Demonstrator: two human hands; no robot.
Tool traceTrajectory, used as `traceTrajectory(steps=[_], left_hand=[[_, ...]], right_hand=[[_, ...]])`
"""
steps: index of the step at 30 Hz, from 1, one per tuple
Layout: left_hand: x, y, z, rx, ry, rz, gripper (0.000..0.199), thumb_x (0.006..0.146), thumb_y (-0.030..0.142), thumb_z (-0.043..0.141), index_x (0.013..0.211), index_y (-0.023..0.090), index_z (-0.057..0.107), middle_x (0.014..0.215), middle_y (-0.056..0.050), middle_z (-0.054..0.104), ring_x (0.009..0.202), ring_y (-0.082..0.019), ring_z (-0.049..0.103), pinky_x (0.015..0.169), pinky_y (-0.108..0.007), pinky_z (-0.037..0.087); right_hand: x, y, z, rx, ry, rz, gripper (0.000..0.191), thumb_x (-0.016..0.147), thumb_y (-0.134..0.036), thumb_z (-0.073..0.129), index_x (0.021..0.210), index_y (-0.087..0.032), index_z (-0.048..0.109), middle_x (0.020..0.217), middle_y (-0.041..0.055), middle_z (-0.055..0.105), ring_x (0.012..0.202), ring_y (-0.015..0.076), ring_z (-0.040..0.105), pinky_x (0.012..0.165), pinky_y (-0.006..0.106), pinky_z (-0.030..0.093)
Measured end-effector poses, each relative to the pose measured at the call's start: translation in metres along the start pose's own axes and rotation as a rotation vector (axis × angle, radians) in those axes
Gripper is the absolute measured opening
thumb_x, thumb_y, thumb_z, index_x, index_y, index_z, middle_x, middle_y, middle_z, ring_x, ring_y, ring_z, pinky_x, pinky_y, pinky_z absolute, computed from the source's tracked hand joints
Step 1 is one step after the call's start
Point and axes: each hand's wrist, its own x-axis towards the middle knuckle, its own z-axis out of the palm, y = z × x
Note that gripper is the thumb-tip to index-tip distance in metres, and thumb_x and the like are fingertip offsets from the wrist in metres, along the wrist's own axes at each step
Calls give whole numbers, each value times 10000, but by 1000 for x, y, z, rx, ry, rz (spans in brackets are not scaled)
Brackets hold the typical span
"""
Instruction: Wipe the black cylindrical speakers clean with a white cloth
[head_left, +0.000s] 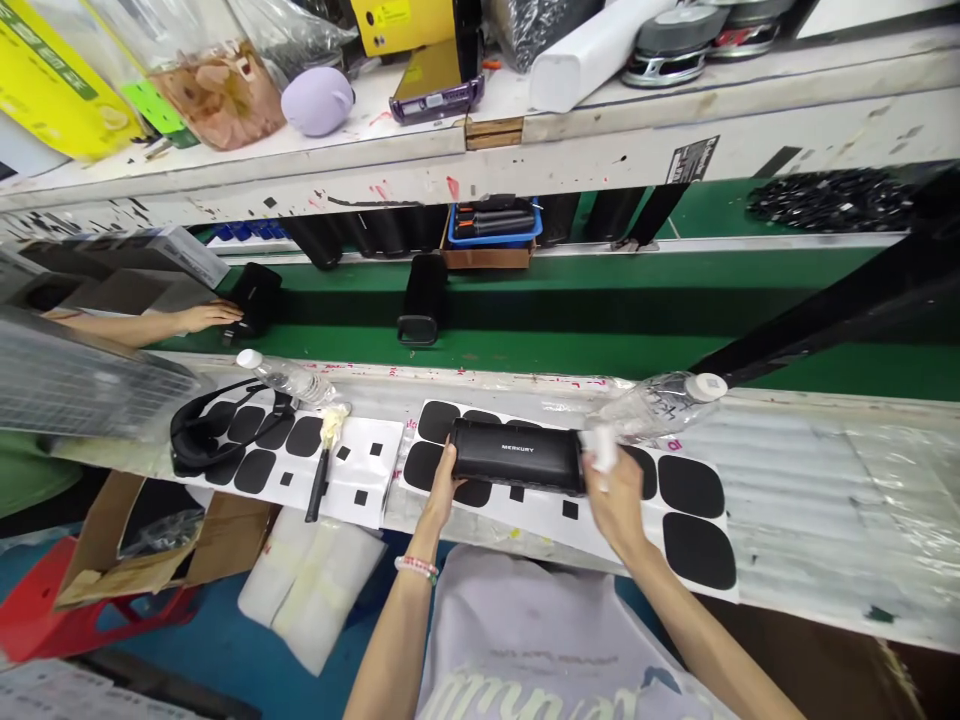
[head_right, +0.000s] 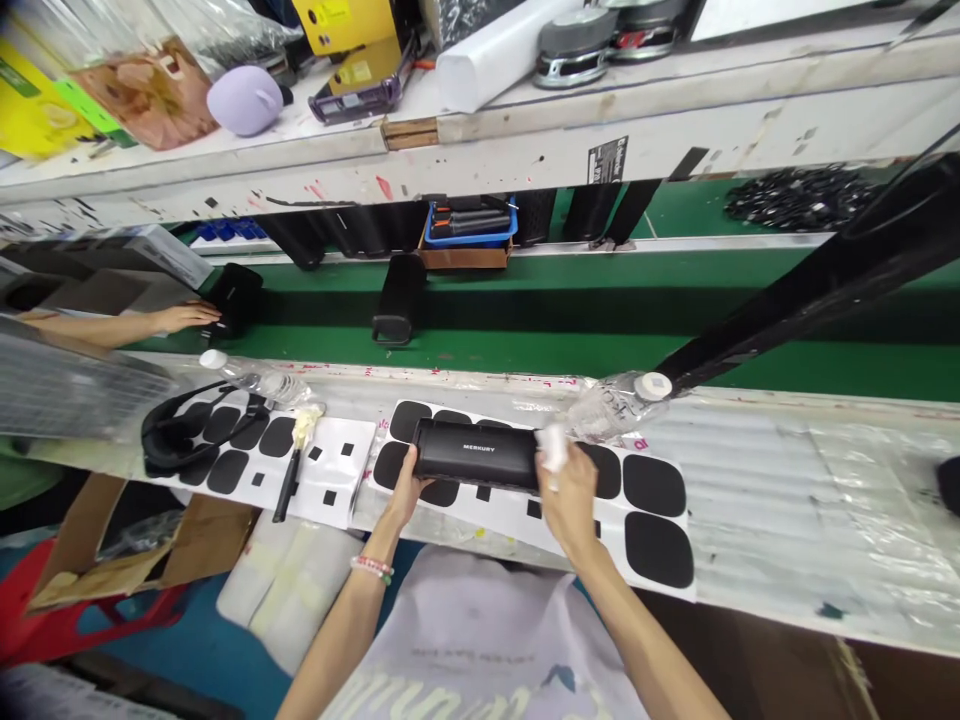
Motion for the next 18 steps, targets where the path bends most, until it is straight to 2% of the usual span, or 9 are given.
traceTrajectory(steps=[3,5,6,8,10,11,13,14,18], left_hand=[[1,-2,-1,10,10,33,525,893,552,488,1281,210,578,1441,-95,508,1338,-285,454,1061,-430,422],[1,-1,1,15,23,82,520,896,523,504,1301,202,564,1442,-84,510,1363,-252,424,1121,-395,350],[0,-1,3,18,30,108,513,897,504,515,1309,202,558,1448,-73,505,1376,-233,406,1144,-366,313],[0,0,5,25,45,141,504,899,490,517,1309,200,560,1455,-63,498,1383,-217,395,1159,-339,282],[1,-1,7,35,55,138,520,894,522,498,1289,193,577,1428,-81,526,1354,-244,437,1140,-384,323],[1,-2,7,42,61,131,536,886,547,493,1275,190,588,1406,-94,547,1335,-264,461,1120,-417,353],[1,-5,6,58,74,133,564,858,581,510,1255,192,602,1369,-107,578,1318,-293,477,1088,-457,390],[1,-6,6,68,80,143,574,846,589,522,1254,194,603,1359,-109,586,1324,-301,470,1082,-464,395],[-10,-7,9,111,76,225,615,849,603,495,1302,193,568,1343,-115,595,1329,-308,462,1079,-471,396]], right_hand=[[-15,-41,44,-266,-274,-386,511,879,-279,398,1383,-243,472,1446,27,478,1397,312,325,1138,569,234],[-23,-70,75,-316,-378,-518,570,871,-248,404,1440,-284,397,1487,-48,408,1415,256,296,1164,502,251],[-26,-80,86,-325,-422,-584,588,870,-243,412,1457,-246,377,1508,-34,373,1419,245,286,1176,461,244],[-26,-88,93,-352,-480,-694,605,861,-232,431,1462,-184,376,1525,-4,335,1421,237,282,1187,408,224],[-21,-77,80,-395,-459,-686,590,858,-190,417,1448,-162,404,1517,18,349,1418,239,291,1186,404,224],[-16,-65,67,-414,-411,-629,579,856,-168,402,1435,-165,428,1502,25,378,1412,242,305,1181,419,235],[-6,-38,33,-426,-309,-485,552,873,-156,355,1414,-90,445,1475,117,412,1405,299,312,1161,524,225],[-1,-24,15,-381,-275,-372,542,879,-180,365,1406,-92,457,1475,125,414,1406,307,307,1163,538,201],[19,18,-43,-31,-151,422,446,863,-317,441,1221,-118,617,1341,181,560,1343,342,405,1127,528,254]])
